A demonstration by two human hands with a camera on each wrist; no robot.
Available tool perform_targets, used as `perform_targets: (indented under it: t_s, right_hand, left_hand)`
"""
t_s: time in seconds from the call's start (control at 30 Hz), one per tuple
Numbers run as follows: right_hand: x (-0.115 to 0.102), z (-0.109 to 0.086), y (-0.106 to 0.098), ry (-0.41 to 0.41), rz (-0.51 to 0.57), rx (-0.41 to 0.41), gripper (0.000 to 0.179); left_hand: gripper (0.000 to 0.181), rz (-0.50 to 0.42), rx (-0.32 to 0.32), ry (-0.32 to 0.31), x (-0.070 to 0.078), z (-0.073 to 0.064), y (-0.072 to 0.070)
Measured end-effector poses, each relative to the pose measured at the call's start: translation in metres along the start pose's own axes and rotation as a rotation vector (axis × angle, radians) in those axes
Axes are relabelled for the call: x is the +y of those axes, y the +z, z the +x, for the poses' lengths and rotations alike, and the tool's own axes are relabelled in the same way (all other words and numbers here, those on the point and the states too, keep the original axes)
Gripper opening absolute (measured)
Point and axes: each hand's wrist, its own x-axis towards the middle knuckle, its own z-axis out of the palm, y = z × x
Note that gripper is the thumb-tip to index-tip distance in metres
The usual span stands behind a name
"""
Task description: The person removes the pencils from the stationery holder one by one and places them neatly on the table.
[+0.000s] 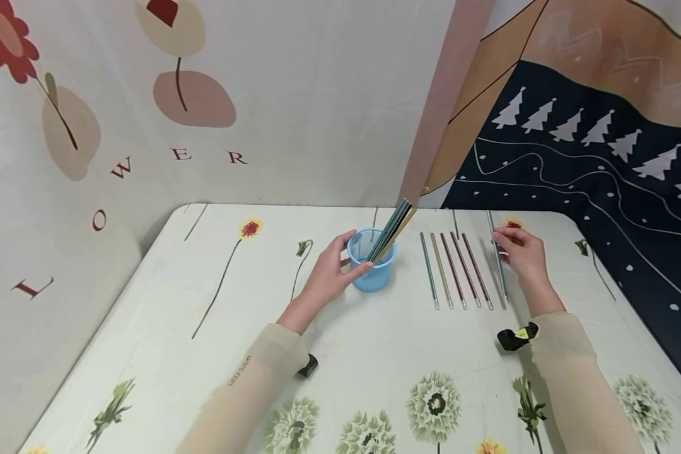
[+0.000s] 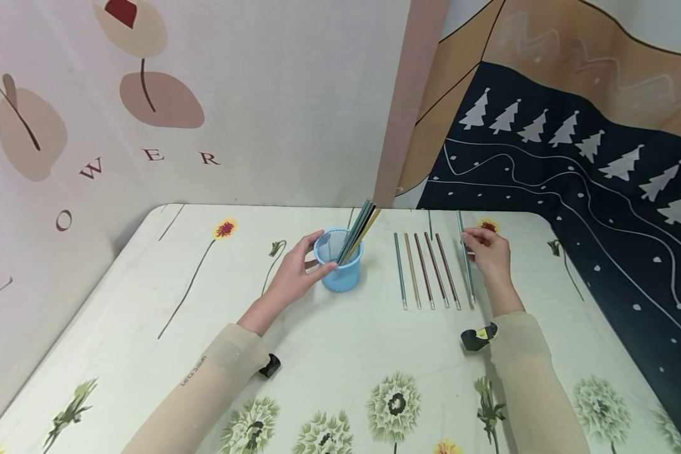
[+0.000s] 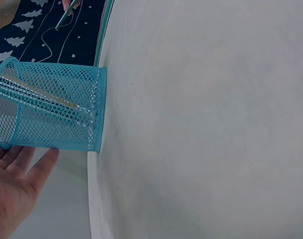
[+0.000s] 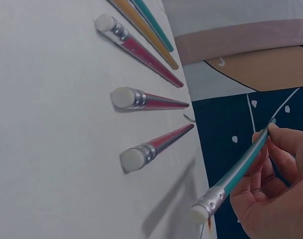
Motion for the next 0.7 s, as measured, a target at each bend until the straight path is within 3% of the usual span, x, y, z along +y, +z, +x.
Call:
perform_targets:
  t_s: [0.7]
  right_hand:
    - [0.015, 0.008, 0.005, 0.039, -0.112, -0.058, 0.007]
  left_hand:
    - [0.08, -0.002, 0.002, -0.003, -0.001, -0.001, 0.001]
